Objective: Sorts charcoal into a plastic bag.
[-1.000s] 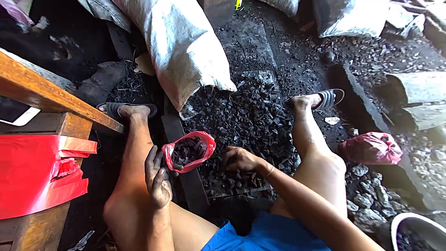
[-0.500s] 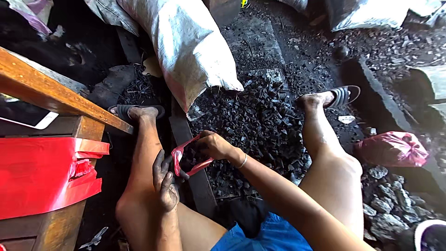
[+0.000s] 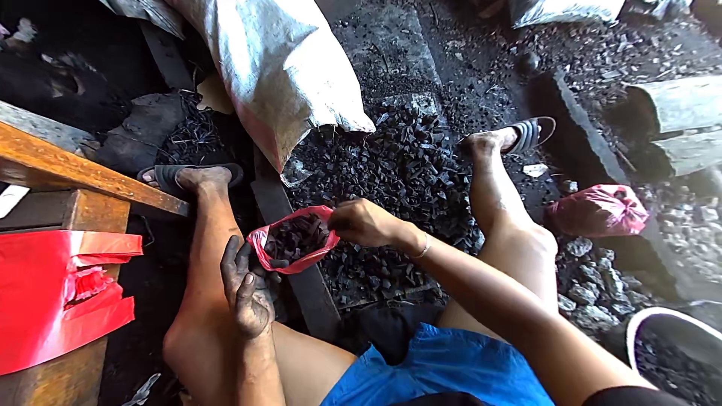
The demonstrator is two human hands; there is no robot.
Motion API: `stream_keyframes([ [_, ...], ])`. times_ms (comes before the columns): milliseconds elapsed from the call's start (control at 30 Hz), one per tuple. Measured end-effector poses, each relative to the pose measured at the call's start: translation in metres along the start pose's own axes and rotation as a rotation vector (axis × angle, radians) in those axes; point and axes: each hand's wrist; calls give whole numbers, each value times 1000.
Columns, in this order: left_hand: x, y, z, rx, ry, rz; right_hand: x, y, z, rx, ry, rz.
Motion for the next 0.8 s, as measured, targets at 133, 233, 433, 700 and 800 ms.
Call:
stream_keyframes([
  [133, -1, 3, 0, 8, -21, -21, 82, -67, 57, 263, -241, -350],
  [233, 1, 2, 1, 9, -12, -32, 145, -109, 81, 221, -304, -564],
  [433, -1, 5, -1, 15, 57, -17, 180, -103, 91, 162, -366, -685],
  [700, 2, 3, -1, 9, 63, 17, 176, -109, 115, 80, -333, -625],
  [800, 1, 4, -4, 10, 50, 19, 172, -105, 115, 115, -336, -611],
])
Point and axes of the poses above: each hand's wrist, its own y-axis towards the middle knuckle, its own x-axis out of the palm, z = x × y, and after that the axes turned 7 degrees about -z, right-handed
